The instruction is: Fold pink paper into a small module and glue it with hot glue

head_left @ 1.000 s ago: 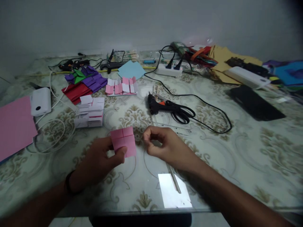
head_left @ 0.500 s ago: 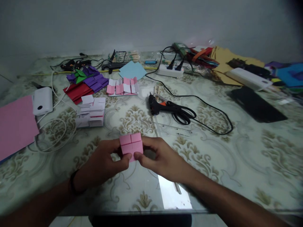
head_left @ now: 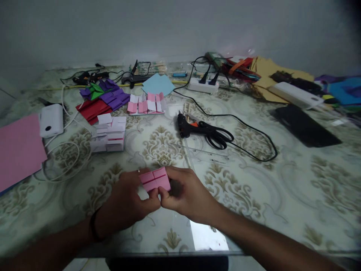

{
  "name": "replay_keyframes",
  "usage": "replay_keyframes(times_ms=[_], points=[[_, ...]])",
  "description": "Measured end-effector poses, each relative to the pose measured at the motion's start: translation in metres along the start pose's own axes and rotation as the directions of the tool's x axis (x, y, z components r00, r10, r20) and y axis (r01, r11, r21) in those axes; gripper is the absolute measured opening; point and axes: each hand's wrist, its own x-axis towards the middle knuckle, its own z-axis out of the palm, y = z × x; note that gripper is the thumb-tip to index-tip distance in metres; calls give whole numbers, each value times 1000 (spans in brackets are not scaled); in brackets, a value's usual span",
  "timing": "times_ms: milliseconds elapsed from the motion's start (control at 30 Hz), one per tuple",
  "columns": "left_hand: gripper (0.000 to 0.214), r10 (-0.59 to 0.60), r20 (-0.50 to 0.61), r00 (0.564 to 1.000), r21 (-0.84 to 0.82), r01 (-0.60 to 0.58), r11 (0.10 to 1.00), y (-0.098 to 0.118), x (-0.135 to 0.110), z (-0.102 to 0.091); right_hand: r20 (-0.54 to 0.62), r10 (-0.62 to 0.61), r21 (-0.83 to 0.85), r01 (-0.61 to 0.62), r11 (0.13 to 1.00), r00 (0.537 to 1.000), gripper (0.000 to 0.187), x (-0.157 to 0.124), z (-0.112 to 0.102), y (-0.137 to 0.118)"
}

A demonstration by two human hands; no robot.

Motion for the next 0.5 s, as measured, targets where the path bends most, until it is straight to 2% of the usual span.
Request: replay_keyframes(times_ms=[167,300,433,500], points=[[12,-10,-41,999,39,12,999,3,-2,-1,-14,-4,28,4,1000,1000,6,-3,2,0],[9,-35,-37,999,-6,35,999,2,-2,-2,-53,-2,32,4,999,999,3,-4,2,-1],[19,-64,-28,998,-52,63,997,-1,-1,-4,-79,4,24,-3,1000,997,6,-4,0,-4],[12,-89,0,996,-83,89,993,-4,-1,-5,-89,17,14,-16,1000,996,6,-4,-1,-5]])
